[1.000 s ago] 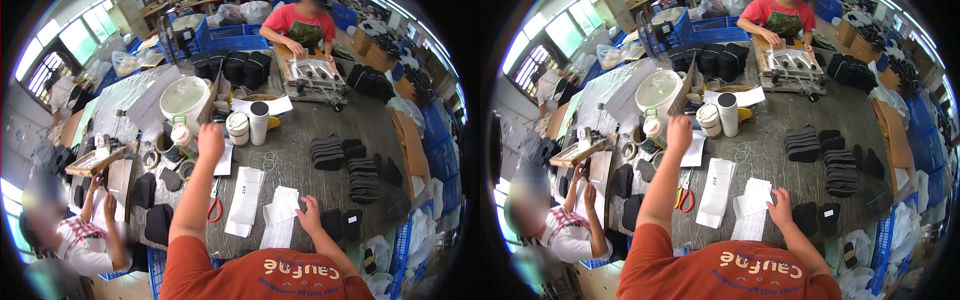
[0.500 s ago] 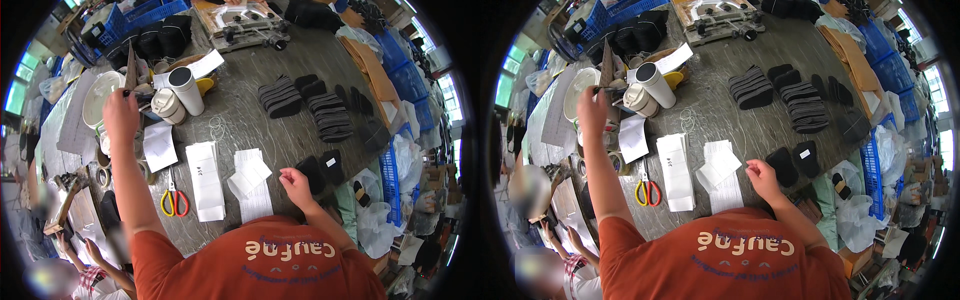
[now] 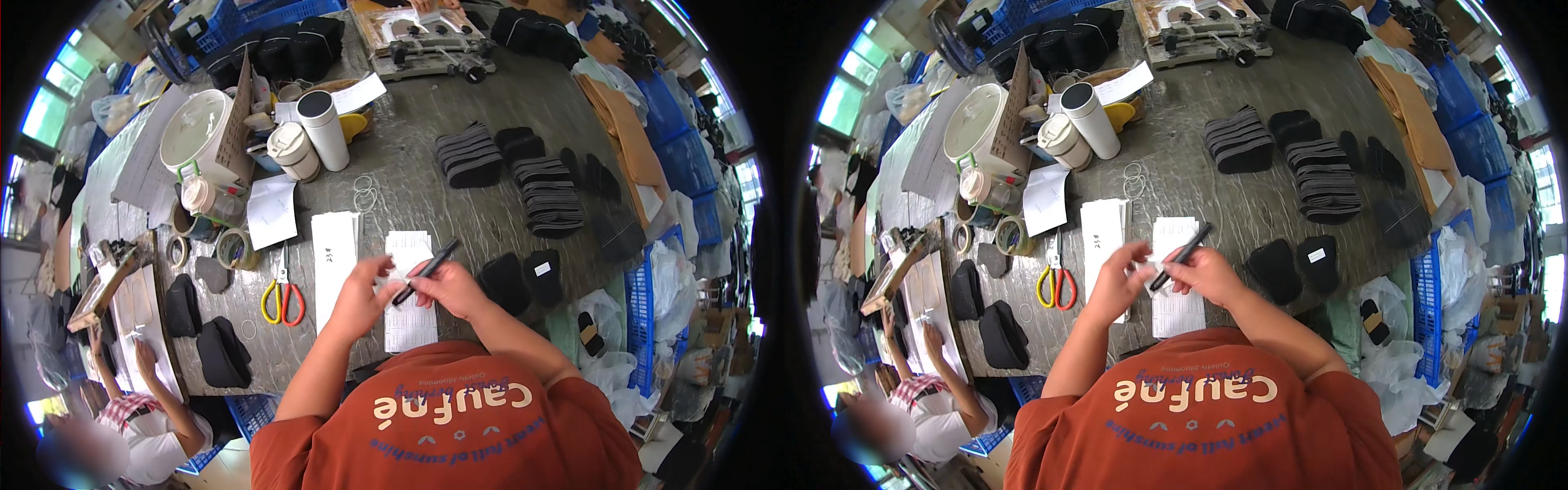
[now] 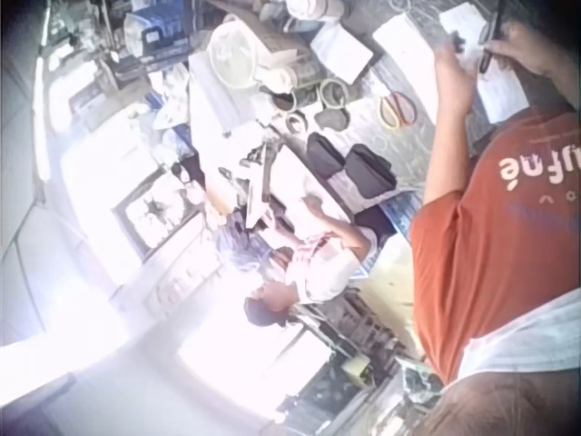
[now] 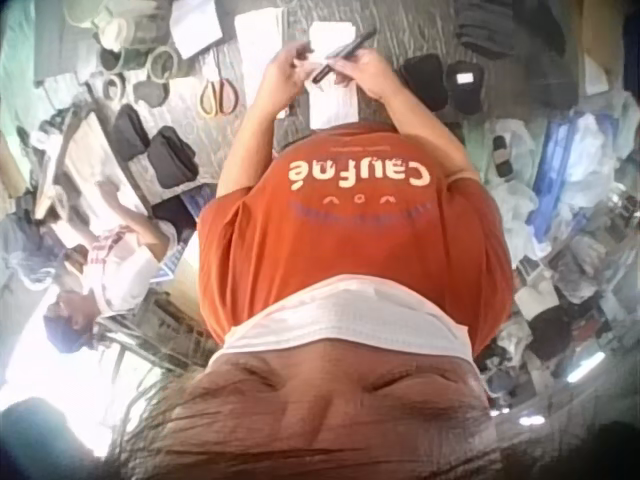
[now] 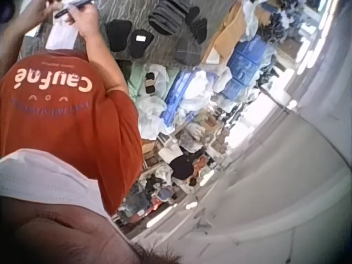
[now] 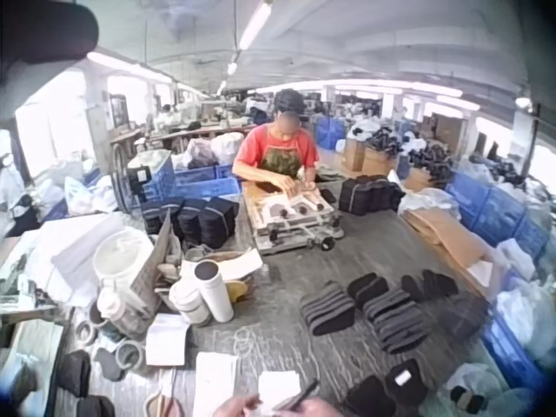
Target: Organizing, stacking, and labeling stacks of shoe upper components on a production table.
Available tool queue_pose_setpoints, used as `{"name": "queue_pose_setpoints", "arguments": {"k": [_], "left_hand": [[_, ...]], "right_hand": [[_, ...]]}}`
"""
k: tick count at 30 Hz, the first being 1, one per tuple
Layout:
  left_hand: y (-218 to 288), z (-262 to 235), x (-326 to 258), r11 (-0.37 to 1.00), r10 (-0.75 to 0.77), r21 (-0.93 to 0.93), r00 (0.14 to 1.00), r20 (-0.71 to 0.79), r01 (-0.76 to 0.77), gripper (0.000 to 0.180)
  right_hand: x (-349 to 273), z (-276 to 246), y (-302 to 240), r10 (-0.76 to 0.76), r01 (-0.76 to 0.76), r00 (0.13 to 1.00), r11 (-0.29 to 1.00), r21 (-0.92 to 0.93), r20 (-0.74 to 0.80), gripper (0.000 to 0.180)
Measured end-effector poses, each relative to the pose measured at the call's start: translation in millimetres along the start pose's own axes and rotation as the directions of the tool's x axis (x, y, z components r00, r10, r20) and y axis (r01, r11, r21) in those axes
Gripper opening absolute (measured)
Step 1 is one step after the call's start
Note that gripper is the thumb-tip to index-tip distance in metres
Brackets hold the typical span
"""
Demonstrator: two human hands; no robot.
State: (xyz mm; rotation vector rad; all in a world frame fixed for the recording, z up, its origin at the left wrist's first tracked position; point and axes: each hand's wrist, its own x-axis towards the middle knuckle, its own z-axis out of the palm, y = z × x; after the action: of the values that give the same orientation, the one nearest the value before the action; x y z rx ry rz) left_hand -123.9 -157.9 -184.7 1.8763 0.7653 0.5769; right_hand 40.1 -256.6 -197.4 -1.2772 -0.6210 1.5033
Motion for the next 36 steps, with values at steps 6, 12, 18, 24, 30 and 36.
{"name": "queue_pose_setpoints", "arguments": {"k": [6,12,18,24,30,36], "left_hand": [[9.6,19.3,-37.8,0.966,0.028,0.252,0.992,0.126,-0.060,0.027],[18.2,31.3,-57.9,0.953,0.141,0.244,0.976,0.165,-0.179,0.012],[19.6,32.4,-70.4,0.994,-0.110,0.053,0.956,0.273,0.099,0.025],[21.7,32.6,-74.0,0.978,-0.184,-0.035,0.929,0.321,0.206,0.025],[26.7,37.1,-69.1,0.883,0.175,0.412,0.972,0.158,-0.226,0.019],[25.4,35.3,-78.1,0.981,-0.033,0.191,0.953,0.302,-0.027,0.023]], "right_hand": [[-15.9,-9.8,0.4,0.112,-0.111,0.994,0.953,0.282,0.013,0.012],[-37.5,-15.6,-2.9,0.102,-0.118,0.989,0.980,0.161,0.105,0.024],[-44.5,-13.6,6.0,0.132,-0.155,0.982,0.970,0.189,0.132,0.027],[-42.8,-13.1,19.9,0.119,-0.158,0.984,0.931,0.328,0.135,0.030],[-45.9,-5.8,19.5,0.134,-0.112,0.990,0.920,0.375,-0.035,0.031],[-50.8,-11.7,25.3,0.088,-0.114,0.991,0.948,0.297,0.101,0.032]]}}
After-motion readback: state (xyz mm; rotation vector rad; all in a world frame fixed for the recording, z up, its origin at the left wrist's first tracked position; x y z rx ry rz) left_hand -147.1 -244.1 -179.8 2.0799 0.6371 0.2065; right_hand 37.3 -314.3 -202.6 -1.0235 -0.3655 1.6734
